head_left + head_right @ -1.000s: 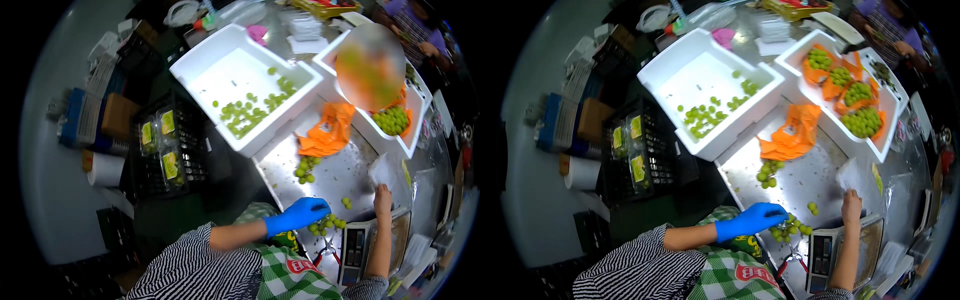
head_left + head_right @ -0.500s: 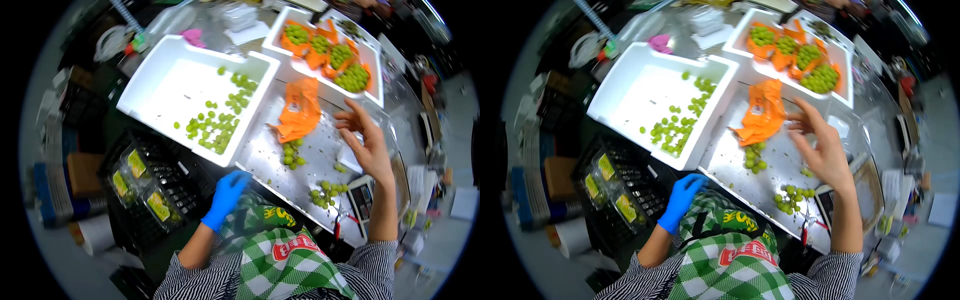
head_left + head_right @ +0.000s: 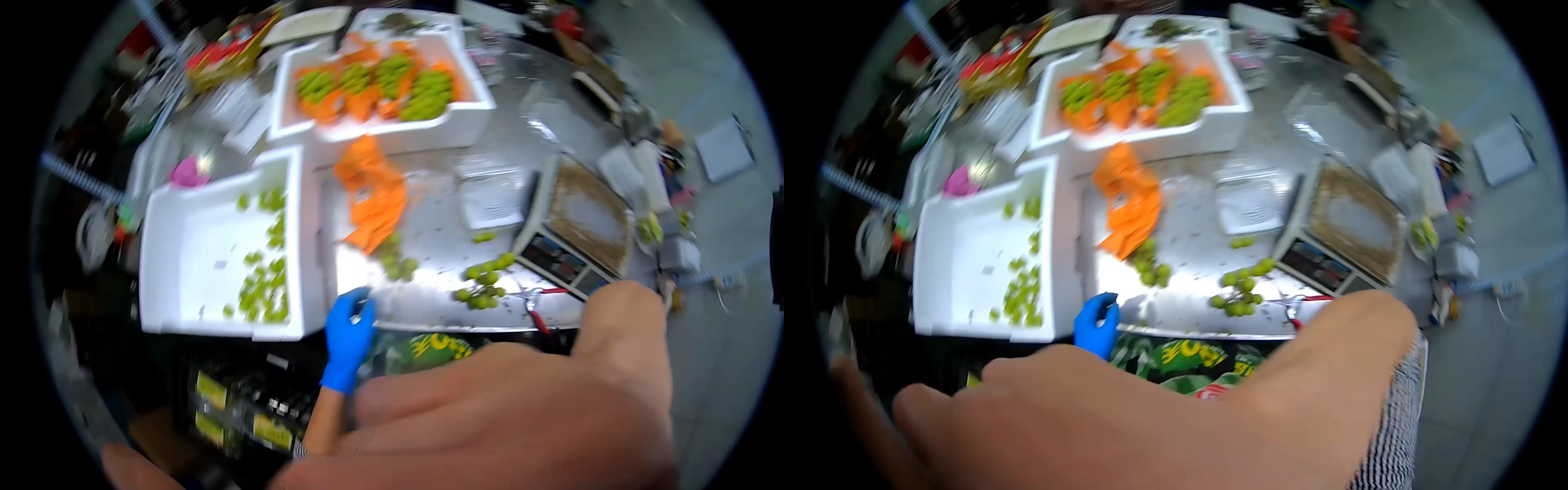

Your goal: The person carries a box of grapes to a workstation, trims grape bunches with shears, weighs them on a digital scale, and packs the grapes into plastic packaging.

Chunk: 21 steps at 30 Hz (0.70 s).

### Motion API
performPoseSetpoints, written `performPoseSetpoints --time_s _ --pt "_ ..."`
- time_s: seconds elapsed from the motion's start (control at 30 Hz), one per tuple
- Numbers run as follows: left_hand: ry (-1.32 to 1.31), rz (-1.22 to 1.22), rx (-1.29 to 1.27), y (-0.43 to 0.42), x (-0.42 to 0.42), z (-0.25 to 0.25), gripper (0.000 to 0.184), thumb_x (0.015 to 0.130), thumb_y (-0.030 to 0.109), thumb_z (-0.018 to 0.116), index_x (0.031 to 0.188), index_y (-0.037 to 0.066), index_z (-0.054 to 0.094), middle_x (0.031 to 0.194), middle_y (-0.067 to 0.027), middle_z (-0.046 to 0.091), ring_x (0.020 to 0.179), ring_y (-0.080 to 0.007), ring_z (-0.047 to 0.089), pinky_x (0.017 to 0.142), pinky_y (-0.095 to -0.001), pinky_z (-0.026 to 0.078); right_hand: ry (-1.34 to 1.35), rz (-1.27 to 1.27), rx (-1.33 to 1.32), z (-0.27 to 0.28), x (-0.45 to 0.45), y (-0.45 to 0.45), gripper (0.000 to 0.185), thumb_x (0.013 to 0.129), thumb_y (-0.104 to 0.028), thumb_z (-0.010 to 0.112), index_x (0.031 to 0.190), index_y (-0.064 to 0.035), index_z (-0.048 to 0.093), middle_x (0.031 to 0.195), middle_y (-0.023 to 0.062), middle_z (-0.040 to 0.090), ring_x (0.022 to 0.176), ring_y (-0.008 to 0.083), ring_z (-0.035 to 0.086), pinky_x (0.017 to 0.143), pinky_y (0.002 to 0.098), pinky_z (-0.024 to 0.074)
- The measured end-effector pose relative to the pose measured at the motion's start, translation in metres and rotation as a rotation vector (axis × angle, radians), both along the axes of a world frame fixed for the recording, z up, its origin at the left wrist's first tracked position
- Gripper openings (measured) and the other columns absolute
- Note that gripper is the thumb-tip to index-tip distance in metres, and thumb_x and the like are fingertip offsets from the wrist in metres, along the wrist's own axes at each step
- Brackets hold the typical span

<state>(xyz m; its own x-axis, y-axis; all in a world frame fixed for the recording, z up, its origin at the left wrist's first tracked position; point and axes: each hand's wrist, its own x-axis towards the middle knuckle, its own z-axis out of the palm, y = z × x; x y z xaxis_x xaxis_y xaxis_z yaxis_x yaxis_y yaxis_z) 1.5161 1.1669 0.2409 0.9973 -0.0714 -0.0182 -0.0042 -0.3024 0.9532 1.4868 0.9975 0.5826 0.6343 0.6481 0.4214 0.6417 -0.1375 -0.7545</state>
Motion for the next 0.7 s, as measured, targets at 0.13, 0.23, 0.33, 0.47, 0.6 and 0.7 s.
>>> performPoseSetpoints --time_s 0.13,0.23,0.33,0.47,0.6,0.7 --pt "0.011 0.038 0.034 -0.012 0.025 -0.006 0.022 0.085 0.009 0.060 0.106 0.002 0.063 0.097 -0.0097 0.064 0.085 -0.0194 0.062 0.078 -0.0320 0.049 -0.013 -0.104 0.018 0.010 -0.002 -0.012 0.031 0.076 -0.017 0.062 0.098 0.0033 0.052 0.072 0.0131 0.060 0.063 0.0259 0.060 0.058 0.0355 0.0481" --pt "-0.170 0.006 -0.012 -0.016 0.052 -0.049 0.027 0.084 0.010 0.061 0.109 0.000 0.060 0.098 -0.0149 0.062 0.087 -0.0238 0.062 0.080 -0.0352 0.048 0.075 -0.224 0.059 0.009 -0.003 -0.021 0.030 0.075 -0.020 0.063 0.091 0.0040 0.055 0.066 0.0126 0.060 0.057 0.0266 0.059 0.053 0.0359 0.0478" --pt "-0.217 -0.014 0.005 -0.024 0.076 -0.048 0.034 0.081 0.014 0.064 0.111 0.000 0.057 0.101 -0.0172 0.061 0.093 -0.0254 0.060 0.083 -0.0377 0.048 0.215 -0.281 0.150 -0.044 0.013 -0.039 0.030 0.076 -0.019 0.060 0.099 0.0012 0.061 0.072 0.0141 0.064 0.060 0.0274 0.063 0.056 0.0374 0.0501" --pt "-0.295 -0.022 -0.076 -0.019 0.121 -0.070 0.044 0.078 0.020 0.069 0.115 0.001 0.054 0.104 -0.0203 0.059 0.101 -0.0275 0.058 0.088 -0.0412 0.046 0.122 -0.437 0.054 -0.164 0.023 -0.071 0.022 0.079 -0.016 0.056 0.095 -0.0011 0.056 0.067 0.0129 0.060 0.061 0.0310 0.060 0.057 0.0412 0.0455" --pt "-0.479 -0.196 0.820 -0.059 0.094 0.064 0.072 0.084 0.046 0.062 0.128 -0.007 0.044 0.123 -0.0269 0.053 0.111 -0.0356 0.053 0.097 -0.0456 0.042 0.332 -0.671 0.021 -0.245 -0.016 -0.103 0.021 0.083 -0.020 0.055 0.094 -0.0028 0.058 0.065 0.0126 0.060 0.063 0.0331 0.061 0.060 0.0399 0.0475" --pt "-0.452 -0.160 0.853 -0.063 0.132 0.008 0.092 0.073 0.060 0.067 0.129 -0.008 0.043 0.120 -0.0306 0.053 0.110 -0.0416 0.052 0.097 -0.0472 0.042 0.450 -0.824 -0.065 -0.303 -0.049 -0.121 0.023 0.081 -0.019 0.057 0.097 -0.0036 0.061 0.075 0.0143 0.064 0.067 0.0284 0.063 0.062 0.0385 0.0498"
